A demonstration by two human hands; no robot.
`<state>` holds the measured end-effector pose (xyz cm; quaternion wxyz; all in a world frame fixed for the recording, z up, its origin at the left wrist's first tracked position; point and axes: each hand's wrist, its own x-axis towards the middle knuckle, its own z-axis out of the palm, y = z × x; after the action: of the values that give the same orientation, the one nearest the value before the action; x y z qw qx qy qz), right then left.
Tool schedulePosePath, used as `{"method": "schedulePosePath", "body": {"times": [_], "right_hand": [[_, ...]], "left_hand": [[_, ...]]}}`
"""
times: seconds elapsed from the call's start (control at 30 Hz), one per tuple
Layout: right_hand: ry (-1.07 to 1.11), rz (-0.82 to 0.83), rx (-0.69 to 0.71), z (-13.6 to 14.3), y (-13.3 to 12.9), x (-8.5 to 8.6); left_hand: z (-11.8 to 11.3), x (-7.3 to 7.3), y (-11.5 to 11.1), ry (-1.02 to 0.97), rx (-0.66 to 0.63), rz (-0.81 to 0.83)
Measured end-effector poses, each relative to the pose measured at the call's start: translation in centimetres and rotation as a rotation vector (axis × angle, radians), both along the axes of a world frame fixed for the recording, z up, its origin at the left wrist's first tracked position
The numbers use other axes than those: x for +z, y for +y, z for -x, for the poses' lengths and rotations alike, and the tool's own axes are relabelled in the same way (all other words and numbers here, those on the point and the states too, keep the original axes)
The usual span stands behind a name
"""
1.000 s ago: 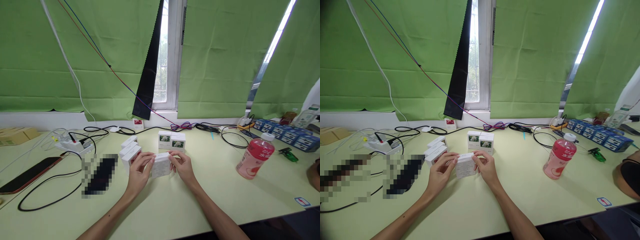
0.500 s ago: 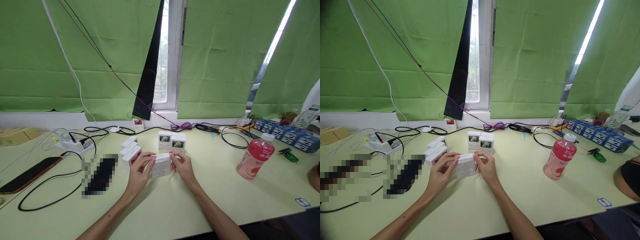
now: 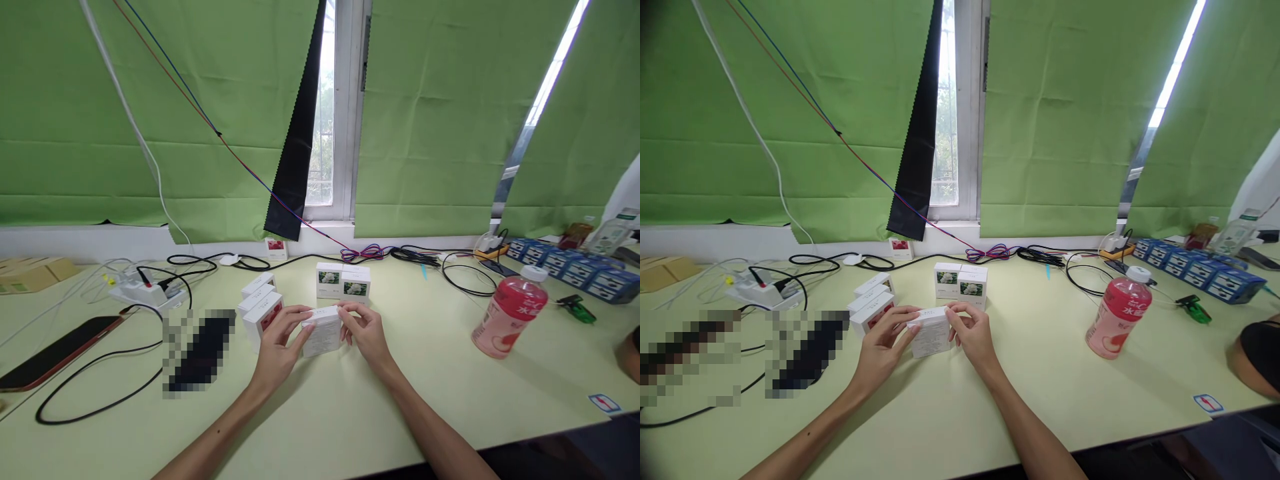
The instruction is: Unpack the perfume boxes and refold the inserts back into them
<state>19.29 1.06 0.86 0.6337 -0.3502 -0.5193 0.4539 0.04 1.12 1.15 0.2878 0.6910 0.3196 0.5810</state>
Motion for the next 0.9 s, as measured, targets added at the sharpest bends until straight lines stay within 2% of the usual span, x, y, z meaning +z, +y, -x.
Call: {"method": "schedulePosePath", "body": {"times": [0.53,0.9], "right_hand": [[0.005,0.009,-0.006,0.1,0.1,0.2],[-0.006,-0.001,-0.006,0.1,0.2,-0.1]], "left_hand": [[-0.2,0.8,0.2,-0.088,-0.030,0.160],[-0.3,1.2,0.1,-0.060,0.006,0.155]]}}
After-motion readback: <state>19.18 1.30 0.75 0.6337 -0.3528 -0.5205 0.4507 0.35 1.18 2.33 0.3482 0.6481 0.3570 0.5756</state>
